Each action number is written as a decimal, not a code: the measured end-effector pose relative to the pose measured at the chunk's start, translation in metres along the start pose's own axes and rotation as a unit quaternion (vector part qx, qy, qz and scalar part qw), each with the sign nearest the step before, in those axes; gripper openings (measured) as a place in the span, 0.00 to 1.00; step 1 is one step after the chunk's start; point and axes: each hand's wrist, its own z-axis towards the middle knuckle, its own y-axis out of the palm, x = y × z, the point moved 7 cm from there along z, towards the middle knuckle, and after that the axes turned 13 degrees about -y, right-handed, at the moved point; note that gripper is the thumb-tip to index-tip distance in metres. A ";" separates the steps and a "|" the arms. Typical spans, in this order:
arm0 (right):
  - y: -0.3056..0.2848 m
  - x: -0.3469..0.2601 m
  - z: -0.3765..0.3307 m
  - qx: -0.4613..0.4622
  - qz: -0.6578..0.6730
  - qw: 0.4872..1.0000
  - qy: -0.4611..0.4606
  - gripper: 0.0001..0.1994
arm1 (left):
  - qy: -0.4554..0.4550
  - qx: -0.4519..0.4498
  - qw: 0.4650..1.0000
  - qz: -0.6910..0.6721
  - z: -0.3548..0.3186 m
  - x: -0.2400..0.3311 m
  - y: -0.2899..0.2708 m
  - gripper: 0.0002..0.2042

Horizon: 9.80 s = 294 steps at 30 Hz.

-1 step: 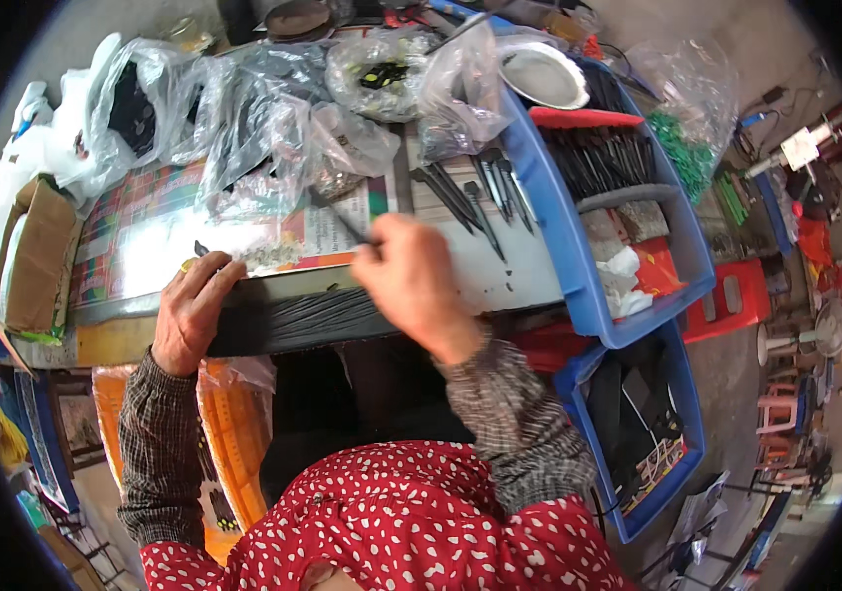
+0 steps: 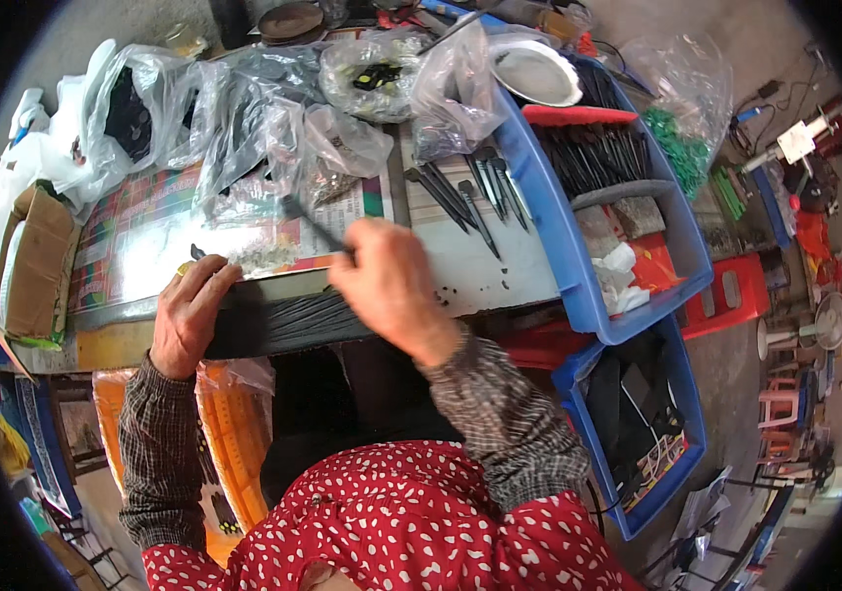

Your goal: The person wipes their hands with a cloth, selects black plastic components from the workbench, and assembles the small plastic parts together by hand.

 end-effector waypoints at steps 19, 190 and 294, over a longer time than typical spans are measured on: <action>0.124 -0.065 0.049 0.002 -0.052 0.955 -0.292 0.05 | -0.072 0.011 0.997 -0.009 -0.021 -0.040 -0.016 0.17; 0.011 -0.008 0.026 -0.044 0.091 0.993 -0.060 0.07 | -0.313 0.199 0.923 -0.103 0.138 -0.227 0.008 0.08; 0.084 -0.082 -0.109 -0.248 0.445 0.841 0.183 0.12 | -0.492 -0.001 0.594 -0.637 -0.114 0.036 0.032 0.09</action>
